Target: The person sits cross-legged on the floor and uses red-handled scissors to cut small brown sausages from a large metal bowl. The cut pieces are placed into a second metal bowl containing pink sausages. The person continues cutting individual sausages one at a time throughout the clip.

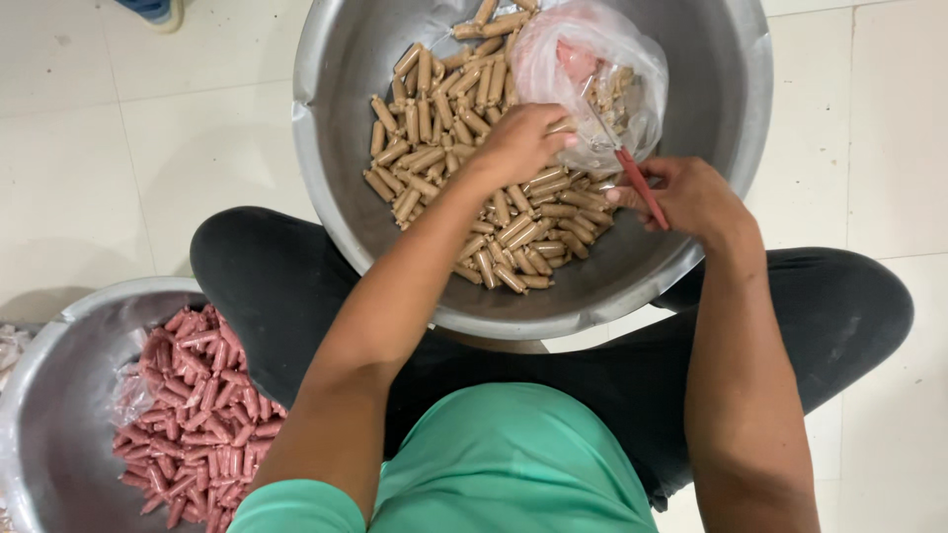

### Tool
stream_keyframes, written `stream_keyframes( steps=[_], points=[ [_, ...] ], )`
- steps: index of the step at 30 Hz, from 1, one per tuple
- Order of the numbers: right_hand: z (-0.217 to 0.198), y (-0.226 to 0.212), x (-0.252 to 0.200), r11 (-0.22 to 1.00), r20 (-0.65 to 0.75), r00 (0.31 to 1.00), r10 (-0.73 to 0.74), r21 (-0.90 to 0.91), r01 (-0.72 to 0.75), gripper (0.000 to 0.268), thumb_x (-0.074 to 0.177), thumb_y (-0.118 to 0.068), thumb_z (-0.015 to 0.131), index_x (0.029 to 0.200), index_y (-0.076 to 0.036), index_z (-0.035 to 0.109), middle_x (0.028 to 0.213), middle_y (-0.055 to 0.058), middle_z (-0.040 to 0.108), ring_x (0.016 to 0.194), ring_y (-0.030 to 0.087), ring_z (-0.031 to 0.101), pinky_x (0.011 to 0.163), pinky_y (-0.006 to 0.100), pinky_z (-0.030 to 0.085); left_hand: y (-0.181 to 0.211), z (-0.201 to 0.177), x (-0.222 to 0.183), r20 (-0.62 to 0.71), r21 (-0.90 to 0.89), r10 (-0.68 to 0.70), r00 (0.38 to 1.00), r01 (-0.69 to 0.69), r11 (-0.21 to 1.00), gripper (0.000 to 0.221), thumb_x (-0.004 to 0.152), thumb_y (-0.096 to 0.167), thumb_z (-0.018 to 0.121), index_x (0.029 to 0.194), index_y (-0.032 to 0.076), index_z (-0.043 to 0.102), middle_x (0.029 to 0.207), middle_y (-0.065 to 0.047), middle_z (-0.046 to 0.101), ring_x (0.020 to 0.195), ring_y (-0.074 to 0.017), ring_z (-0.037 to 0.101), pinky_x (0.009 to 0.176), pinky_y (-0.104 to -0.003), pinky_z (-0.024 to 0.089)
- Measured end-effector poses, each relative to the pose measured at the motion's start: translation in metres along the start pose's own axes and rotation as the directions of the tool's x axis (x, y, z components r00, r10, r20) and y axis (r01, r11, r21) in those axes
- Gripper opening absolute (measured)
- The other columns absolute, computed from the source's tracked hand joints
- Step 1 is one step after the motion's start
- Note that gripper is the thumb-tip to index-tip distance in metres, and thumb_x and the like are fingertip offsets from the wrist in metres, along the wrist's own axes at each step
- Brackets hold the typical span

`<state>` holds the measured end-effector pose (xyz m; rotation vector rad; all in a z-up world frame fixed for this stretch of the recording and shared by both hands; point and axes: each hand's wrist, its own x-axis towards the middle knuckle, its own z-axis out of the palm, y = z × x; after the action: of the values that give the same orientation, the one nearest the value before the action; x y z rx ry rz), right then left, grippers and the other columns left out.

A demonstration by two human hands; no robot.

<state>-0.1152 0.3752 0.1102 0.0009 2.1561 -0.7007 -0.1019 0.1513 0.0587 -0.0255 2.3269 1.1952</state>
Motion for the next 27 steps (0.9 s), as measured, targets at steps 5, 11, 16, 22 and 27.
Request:
stream_keyframes(
  steps=[5,11,16,22,27],
  points=[
    [0.002,0.003,0.001,0.998,-0.047,0.998,-0.044,0.033,0.046,0.04,0.089,-0.044,0.078,0.111,-0.012,0.072,0.076,0.005,0.068,0.06,0.015,0.06,0.061,0.031,0.046,-0.037,-0.043,-0.033,-0.349,-0.446,0.068,0.935,-0.229,0.865,0.021,0.094,0.029,0.051,0.109,0.014,0.054,0.153,-0.007,0.047,0.115,-0.0198,0.049,0.09,-0.037,0.048],
    [0.019,-0.007,0.006,0.95,-0.015,0.953,-0.302,-0.086,0.3,0.048,0.086,-0.043,0.076,0.118,-0.007,0.074,0.076,0.021,0.07,0.072,0.036,0.069,0.071,0.042,0.049,-0.158,0.042,-0.001,-0.412,-0.682,-0.043,0.91,-0.277,0.677,0.018,0.102,0.03,0.059,0.097,0.013,0.062,0.066,0.003,0.059,0.059,-0.0072,0.048,0.056,-0.023,0.037],
    [0.043,-0.004,0.014,0.903,0.153,0.892,-0.426,0.126,0.41,0.049,0.08,-0.027,0.079,0.119,0.001,0.07,0.078,0.024,0.07,0.074,0.034,0.067,0.072,0.042,0.053,-0.134,0.022,-0.037,-0.321,-0.76,0.017,0.947,-0.269,0.592,0.029,0.107,0.01,0.049,0.136,0.007,0.05,0.082,-0.006,0.066,0.059,-0.0133,0.059,0.056,-0.024,0.047],
    [0.061,-0.01,0.024,0.889,0.332,0.838,-0.433,0.313,0.335,0.038,0.08,-0.027,0.087,0.106,-0.004,0.072,0.071,0.01,0.068,0.063,0.018,0.065,0.061,0.027,0.051,-0.12,-0.003,-0.07,-0.182,-0.815,0.273,0.945,-0.3,0.496,0.038,0.106,0.017,0.054,0.142,0.012,0.045,0.081,-0.008,0.061,0.06,-0.0107,0.052,0.051,-0.021,0.049],
    [0.058,-0.03,0.012,0.863,0.328,0.82,-0.468,0.37,0.344,0.032,0.082,-0.02,0.086,0.107,-0.006,0.071,0.074,0.004,0.065,0.067,0.013,0.062,0.066,0.025,0.053,-0.098,-0.018,-0.091,0.062,-0.875,0.319,0.946,-0.102,0.473,0.025,0.105,0.023,0.056,0.127,0.012,0.05,0.08,-0.004,0.064,0.058,-0.0088,0.055,0.051,-0.021,0.048]
  ],
)
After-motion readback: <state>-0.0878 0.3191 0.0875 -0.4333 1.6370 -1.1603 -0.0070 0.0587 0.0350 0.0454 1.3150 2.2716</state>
